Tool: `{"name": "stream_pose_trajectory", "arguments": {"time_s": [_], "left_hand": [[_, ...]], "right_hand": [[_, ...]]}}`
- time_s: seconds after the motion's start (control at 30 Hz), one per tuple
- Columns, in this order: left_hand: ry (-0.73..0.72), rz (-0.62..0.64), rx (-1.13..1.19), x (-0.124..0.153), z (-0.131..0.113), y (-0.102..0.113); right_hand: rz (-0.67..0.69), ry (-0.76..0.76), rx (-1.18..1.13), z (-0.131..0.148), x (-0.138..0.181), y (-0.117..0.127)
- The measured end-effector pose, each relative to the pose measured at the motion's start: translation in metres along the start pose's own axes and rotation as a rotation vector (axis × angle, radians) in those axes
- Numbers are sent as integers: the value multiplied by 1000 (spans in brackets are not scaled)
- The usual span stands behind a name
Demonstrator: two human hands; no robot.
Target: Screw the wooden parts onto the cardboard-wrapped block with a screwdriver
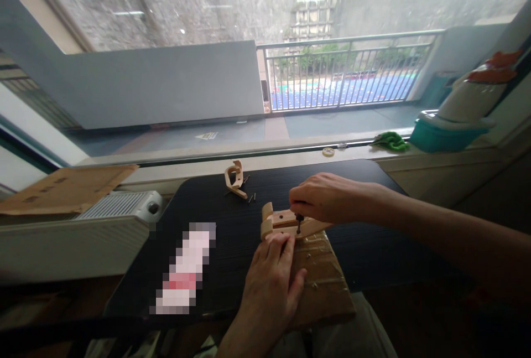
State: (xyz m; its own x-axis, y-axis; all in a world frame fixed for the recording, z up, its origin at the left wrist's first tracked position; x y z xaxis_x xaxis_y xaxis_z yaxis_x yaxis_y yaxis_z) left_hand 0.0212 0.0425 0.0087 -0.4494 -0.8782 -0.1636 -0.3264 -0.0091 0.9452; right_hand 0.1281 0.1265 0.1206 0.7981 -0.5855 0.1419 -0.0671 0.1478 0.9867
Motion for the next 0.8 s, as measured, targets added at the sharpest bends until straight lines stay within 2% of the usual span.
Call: {"name": "stream_pose_trajectory", "arguments": {"time_s": [0.17, 0.33, 0.57, 0.8], "left_hand": [[-6, -2, -3, 1, -1, 1], [-7, -6, -9, 1, 1, 0], [-9, -4, -10, 1, 2, -1], [-8, -9, -12, 1, 1, -3]], "right_hand": [[52, -15, -8, 3, 11, 18], [151, 96, -24, 9, 14, 15], [73, 142, -126, -3, 12, 2], [13, 82, -154, -3, 9, -1]]}}
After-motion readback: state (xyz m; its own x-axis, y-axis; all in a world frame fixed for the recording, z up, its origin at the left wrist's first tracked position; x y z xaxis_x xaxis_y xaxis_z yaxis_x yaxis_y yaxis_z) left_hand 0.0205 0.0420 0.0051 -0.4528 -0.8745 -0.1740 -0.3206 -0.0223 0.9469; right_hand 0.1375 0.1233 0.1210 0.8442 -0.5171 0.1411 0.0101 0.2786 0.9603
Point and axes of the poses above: each hand's wrist, its own x-axis away from the middle knuckle, its own y-axis out of the back of the hand, z = x × y, the point moved 5 cm from there along -x, towards the middle knuckle, and after that the axes turned 6 degrees about z, right-handed, at the moved point
